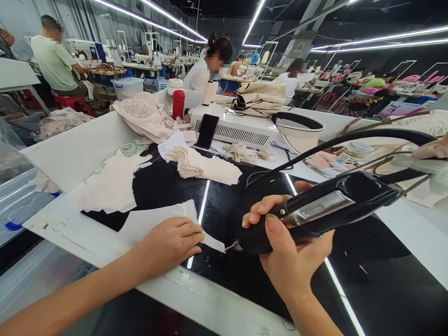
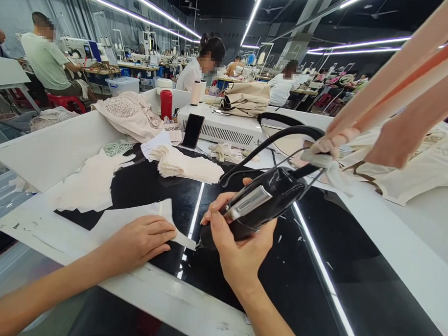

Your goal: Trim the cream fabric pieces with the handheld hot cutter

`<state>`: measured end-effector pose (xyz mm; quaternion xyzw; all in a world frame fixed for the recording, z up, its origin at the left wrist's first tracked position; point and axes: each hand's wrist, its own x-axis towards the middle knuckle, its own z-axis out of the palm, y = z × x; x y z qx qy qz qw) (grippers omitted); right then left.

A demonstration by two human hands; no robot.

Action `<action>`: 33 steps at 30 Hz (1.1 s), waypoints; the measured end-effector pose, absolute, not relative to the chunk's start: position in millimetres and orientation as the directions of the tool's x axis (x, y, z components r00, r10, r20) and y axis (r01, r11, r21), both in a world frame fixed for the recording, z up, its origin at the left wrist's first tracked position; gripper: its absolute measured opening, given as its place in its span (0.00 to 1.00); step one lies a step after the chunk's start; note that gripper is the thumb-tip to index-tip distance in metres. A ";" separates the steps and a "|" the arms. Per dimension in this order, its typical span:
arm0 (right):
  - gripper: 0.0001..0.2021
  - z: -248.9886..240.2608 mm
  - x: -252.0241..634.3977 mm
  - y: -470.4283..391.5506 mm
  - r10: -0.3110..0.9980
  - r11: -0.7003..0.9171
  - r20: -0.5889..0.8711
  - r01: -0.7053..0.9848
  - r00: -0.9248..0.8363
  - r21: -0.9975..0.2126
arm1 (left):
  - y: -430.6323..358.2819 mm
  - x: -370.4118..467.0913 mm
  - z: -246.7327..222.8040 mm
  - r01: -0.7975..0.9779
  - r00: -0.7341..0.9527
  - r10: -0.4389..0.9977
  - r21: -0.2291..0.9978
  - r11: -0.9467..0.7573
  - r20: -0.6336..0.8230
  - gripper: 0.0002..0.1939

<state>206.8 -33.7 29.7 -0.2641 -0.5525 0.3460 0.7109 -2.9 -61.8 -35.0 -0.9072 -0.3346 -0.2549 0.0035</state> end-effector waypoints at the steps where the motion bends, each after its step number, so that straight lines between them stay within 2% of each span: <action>1: 0.23 29.6 206.9 -33.6 0.783 0.622 0.603 -0.195 0.153 -0.758 | -61.9 -3.0 -35.9 0.610 0.644 0.607 0.166 -0.775 0.466 0.09; 9: 0.23 29.3 207.4 -34.2 0.793 0.608 0.587 -0.186 0.162 -0.772 | -62.6 -5.8 -42.0 0.615 0.665 0.611 0.149 -0.774 0.430 0.12; 17: 0.21 34.2 192.2 -22.2 0.783 0.621 0.587 -0.214 0.208 -0.754 | -62.6 -5.1 -44.2 0.624 0.659 0.606 0.126 -0.771 0.444 0.12; 33: 0.19 29.5 179.7 -15.3 0.791 0.611 0.588 -0.175 0.167 -0.772 | -62.7 -3.8 -45.9 0.623 0.639 0.598 0.129 -0.771 0.485 0.11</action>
